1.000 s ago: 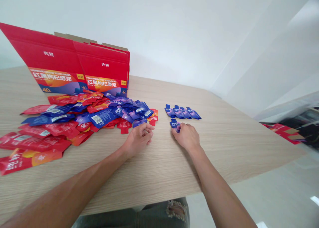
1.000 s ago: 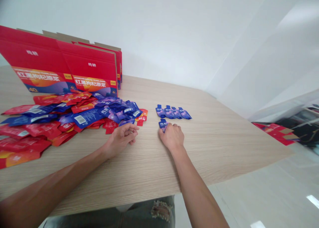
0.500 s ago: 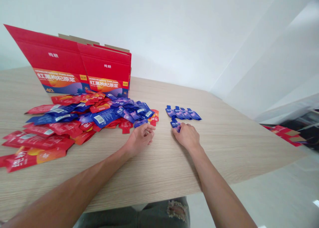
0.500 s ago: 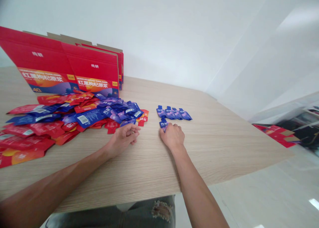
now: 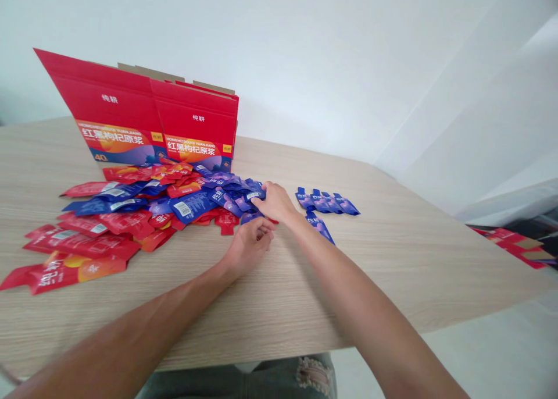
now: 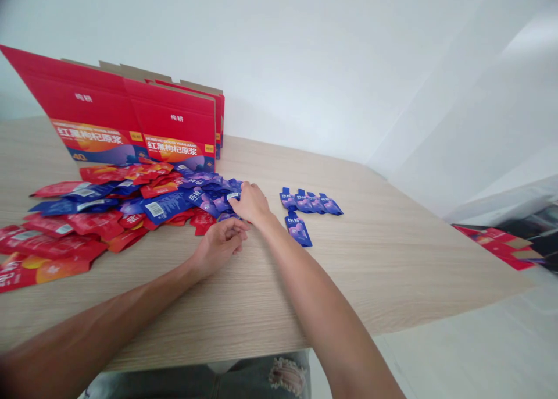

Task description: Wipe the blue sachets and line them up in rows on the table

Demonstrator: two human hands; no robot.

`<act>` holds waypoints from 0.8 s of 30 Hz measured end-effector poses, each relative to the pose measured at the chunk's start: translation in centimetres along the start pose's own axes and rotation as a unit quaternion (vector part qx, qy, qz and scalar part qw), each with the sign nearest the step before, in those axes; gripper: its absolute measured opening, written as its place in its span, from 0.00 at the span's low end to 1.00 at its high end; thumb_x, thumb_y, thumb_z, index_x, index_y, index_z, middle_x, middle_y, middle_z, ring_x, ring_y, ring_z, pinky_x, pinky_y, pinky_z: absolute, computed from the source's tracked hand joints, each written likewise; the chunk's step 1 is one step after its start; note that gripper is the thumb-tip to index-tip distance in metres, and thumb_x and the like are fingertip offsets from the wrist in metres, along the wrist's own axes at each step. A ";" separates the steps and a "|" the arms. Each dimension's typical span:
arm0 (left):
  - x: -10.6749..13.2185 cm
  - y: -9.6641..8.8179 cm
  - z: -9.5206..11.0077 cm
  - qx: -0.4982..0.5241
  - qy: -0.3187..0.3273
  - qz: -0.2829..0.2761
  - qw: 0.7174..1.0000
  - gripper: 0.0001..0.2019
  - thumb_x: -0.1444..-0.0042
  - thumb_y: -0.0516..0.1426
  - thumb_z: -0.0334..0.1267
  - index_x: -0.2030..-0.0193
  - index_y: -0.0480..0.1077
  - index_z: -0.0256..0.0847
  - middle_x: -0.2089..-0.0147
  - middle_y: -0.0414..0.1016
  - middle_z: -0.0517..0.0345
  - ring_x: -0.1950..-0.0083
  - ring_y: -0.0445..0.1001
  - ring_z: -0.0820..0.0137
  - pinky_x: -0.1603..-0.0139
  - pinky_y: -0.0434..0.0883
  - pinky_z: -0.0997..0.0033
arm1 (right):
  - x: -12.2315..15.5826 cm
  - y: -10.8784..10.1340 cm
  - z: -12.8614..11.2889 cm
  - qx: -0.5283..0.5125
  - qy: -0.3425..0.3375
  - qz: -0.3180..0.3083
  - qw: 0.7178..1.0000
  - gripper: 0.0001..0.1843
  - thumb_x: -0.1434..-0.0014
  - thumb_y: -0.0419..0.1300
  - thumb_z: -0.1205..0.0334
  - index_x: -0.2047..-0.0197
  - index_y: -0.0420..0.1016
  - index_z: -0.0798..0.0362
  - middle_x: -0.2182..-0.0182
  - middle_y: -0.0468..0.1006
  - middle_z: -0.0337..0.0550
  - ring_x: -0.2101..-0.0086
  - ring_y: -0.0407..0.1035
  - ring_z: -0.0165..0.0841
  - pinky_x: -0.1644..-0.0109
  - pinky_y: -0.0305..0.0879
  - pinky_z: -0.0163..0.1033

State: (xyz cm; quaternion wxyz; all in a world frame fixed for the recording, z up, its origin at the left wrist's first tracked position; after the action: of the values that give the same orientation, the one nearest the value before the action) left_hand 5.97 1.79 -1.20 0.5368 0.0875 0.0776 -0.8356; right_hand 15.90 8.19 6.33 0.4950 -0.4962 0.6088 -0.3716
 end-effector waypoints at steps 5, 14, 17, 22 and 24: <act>0.0 0.6 0.3 -0.053 0.048 -0.041 0.997 0.06 0.42 0.55 0.31 0.60 0.73 0.40 0.73 0.70 0.65 0.76 0.67 0.75 0.74 0.62 0.74 | -2.9 1.9 -0.9 0.027 0.064 -0.022 0.997 0.31 0.33 0.67 0.48 0.38 0.73 0.64 0.41 0.80 0.69 0.40 0.75 0.53 0.37 0.71 0.49; -0.3 0.4 0.2 -0.026 0.031 -0.032 0.999 0.07 0.41 0.56 0.28 0.60 0.73 0.39 0.73 0.70 0.65 0.77 0.67 0.75 0.74 0.63 0.74 | -3.5 2.6 2.1 -0.054 0.181 0.006 0.982 0.23 0.35 0.68 0.56 0.41 0.75 0.59 0.45 0.84 0.64 0.44 0.80 0.51 0.46 0.74 0.45; -0.6 -0.2 -0.3 0.033 -0.027 0.012 0.999 0.07 0.43 0.57 0.29 0.58 0.73 0.39 0.70 0.72 0.64 0.77 0.70 0.74 0.76 0.67 0.73 | -2.9 1.9 2.3 -0.057 0.158 0.031 0.985 0.13 0.32 0.62 0.61 0.46 0.79 0.56 0.46 0.85 0.59 0.45 0.79 0.48 0.46 0.72 0.43; -0.6 -1.4 -0.2 0.173 -0.085 0.089 0.977 0.11 0.40 0.65 0.41 0.57 0.74 0.37 0.66 0.75 0.60 0.75 0.76 0.72 0.73 0.75 0.70 | 1.0 -0.2 2.2 -0.020 0.092 0.098 0.991 0.13 0.31 0.59 0.65 0.44 0.77 0.56 0.52 0.86 0.54 0.51 0.79 0.46 0.48 0.70 0.43; -0.5 -1.5 0.2 0.244 -0.089 0.093 0.961 0.19 0.44 0.69 0.50 0.57 0.75 0.36 0.62 0.77 0.56 0.72 0.79 0.70 0.71 0.78 0.67 | 3.7 -1.1 1.8 0.010 0.024 0.142 0.989 0.12 0.29 0.56 0.66 0.45 0.76 0.56 0.53 0.84 0.54 0.54 0.79 0.45 0.51 0.71 0.44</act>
State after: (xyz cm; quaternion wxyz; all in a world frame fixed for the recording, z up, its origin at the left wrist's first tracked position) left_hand 4.74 2.79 -0.80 0.5790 0.1476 -0.1849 -0.7803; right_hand 17.84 4.45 6.07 0.5332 -0.3907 0.6811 -0.3148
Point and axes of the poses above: each hand's wrist, its own x-axis away from the middle knuckle, its own y-axis out of the palm, z = x × y, the point moved 7 cm from there along -x, towards the middle knuckle
